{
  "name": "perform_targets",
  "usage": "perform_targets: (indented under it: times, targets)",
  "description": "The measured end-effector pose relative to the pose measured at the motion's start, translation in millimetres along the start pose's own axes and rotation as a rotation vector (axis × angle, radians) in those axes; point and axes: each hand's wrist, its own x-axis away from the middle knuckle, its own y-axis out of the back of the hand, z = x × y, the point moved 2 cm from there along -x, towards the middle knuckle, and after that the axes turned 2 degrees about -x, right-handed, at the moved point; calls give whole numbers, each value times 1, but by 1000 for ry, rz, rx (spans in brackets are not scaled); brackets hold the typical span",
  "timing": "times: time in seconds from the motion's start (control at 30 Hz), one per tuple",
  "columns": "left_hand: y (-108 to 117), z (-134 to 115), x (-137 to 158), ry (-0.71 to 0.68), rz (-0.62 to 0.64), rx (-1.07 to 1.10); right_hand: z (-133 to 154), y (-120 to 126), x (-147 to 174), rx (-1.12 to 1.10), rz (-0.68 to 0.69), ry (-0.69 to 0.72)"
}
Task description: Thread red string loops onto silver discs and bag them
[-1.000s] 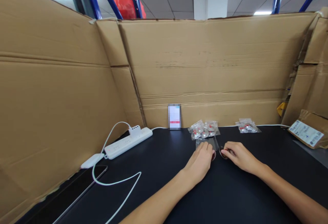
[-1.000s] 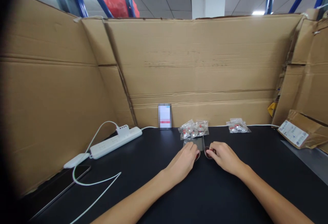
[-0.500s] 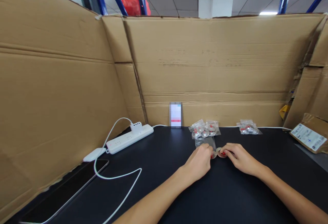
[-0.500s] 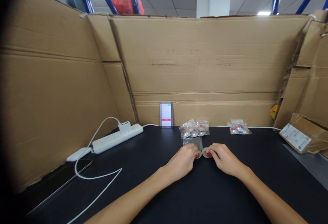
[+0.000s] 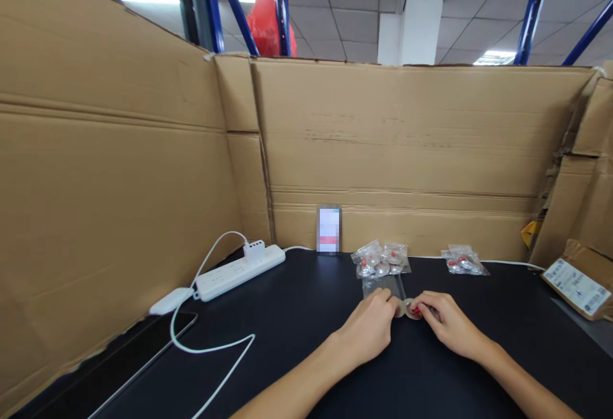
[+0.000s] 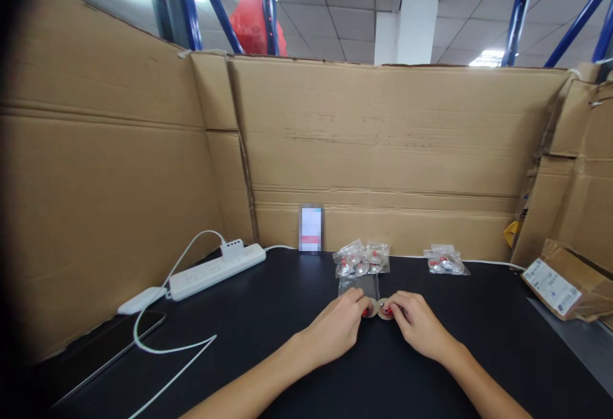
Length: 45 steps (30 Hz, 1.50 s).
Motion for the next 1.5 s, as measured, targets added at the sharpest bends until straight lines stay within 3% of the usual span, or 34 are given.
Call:
perform_targets:
  times: [0.57, 0.93, 1.2, 1.33, 1.5]
  targets:
    - [5, 6, -2, -66, -3, 10, 4, 3, 3, 8, 4, 15]
    - [10, 14, 1, -84, -72, 68, 9, 6, 0, -66, -55, -72]
    - [24, 19, -4, 39, -270, 104, -19, 18, 1, -6, -186, -150]
    - [27, 26, -4, 47, -252, 137, -34, 23, 0, 28, -197, -154]
    - [22, 26, -3, 31, -193, 169, -32, 24, 0, 131, -135, -120]
